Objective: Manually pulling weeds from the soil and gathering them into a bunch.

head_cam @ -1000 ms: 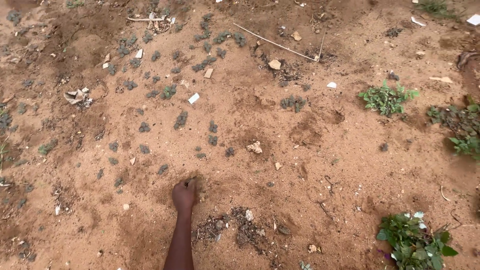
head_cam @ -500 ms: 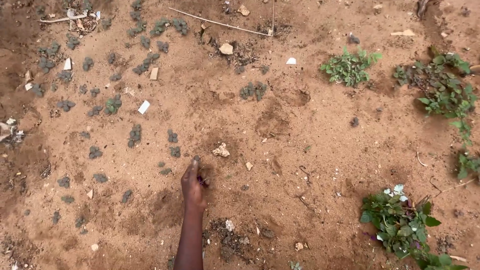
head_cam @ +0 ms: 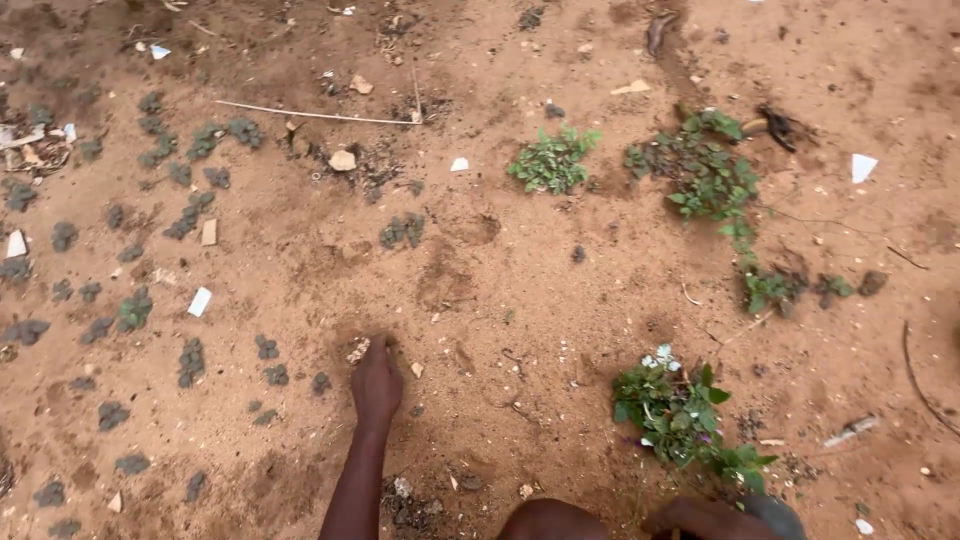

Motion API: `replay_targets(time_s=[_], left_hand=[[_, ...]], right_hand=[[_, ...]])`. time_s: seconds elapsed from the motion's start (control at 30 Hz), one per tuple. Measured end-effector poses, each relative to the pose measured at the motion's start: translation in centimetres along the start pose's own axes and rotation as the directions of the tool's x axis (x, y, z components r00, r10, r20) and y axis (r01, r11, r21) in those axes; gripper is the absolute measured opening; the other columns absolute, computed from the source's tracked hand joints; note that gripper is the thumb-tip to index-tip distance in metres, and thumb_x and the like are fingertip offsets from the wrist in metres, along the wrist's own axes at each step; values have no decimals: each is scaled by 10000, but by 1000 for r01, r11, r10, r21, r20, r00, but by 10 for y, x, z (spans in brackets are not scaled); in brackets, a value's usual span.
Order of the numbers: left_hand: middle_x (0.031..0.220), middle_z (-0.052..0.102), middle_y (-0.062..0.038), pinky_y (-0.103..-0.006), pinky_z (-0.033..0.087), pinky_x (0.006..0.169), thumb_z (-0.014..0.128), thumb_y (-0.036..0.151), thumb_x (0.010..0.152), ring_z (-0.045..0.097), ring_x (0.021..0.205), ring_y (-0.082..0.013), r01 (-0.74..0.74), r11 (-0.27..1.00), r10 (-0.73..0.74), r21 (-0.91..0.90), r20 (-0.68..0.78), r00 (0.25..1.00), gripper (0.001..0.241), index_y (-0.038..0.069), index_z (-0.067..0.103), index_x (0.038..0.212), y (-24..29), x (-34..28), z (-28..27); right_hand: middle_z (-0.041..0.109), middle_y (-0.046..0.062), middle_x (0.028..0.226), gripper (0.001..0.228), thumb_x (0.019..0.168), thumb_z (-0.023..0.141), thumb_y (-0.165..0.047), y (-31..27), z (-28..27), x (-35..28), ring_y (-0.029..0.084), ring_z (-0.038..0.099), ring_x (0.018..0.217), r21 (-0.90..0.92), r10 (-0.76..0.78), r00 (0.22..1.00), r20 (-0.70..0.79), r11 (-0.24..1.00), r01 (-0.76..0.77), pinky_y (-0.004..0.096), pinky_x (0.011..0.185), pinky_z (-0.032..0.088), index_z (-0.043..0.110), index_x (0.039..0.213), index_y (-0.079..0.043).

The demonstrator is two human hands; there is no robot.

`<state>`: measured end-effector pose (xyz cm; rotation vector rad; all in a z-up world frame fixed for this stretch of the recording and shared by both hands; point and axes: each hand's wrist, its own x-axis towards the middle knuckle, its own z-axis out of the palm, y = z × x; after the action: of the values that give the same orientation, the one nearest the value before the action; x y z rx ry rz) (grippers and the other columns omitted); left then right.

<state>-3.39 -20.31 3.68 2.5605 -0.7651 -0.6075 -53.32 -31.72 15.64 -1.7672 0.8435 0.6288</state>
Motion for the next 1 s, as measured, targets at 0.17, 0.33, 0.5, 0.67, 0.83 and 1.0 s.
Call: replay_targets(time_s=[0.17,0.33,0.5,0.67,0.83,1.0], left_hand=[[1128,756,-87,-496,536,674,379,255,1117,726,853,-372,28,992,-38,124,79,996,231,210,545,1272,13,3,10],[1146,772,-162,-482,533,864,472,332,1027,726,1025,-386,107,932,-214,346,286,934,305,138,613,1215,-12,53,24],[947,798,-102,-408,526,680,405,334,1033,732,803,-293,-233,735,-134,637,473,871,255,230,618,1126,121,36,42],[730,661,-72,-419,493,534,492,82,963,638,624,-260,-568,535,15,625,665,746,95,140,524,1032,231,39,106],[695,674,-122,-456,449,479,576,37,912,615,574,-327,-679,555,218,481,703,677,91,71,576,996,297,54,166],[800,655,-135,-504,457,505,526,73,922,638,647,-389,-623,600,216,502,648,731,543,88,354,1437,334,85,180]], right_hand=[[658,-104,1334,351,1001,539,-487,-91,-92,-52,60,640,1228,137,-210,971,-117,965,225,248,1019,440,643,1313,-363],[606,119,1292,246,1034,560,-216,-34,-109,29,284,607,1167,54,-566,755,-331,787,614,391,940,469,594,1260,-124],[650,115,1266,252,1013,603,-221,53,-190,130,291,595,1214,-164,-607,571,-553,751,639,444,1014,483,660,1223,-94],[568,66,1483,423,991,612,-312,152,-288,190,330,453,1419,-170,-470,617,-631,860,481,536,1151,332,615,1389,-168],[475,14,1602,552,941,603,-448,221,-278,224,235,365,1531,-510,-499,528,-687,849,139,457,1148,371,555,1448,-235],[510,25,1587,490,919,633,-318,227,-279,229,254,421,1518,-468,-525,472,-708,850,241,454,1154,383,605,1392,-196]])
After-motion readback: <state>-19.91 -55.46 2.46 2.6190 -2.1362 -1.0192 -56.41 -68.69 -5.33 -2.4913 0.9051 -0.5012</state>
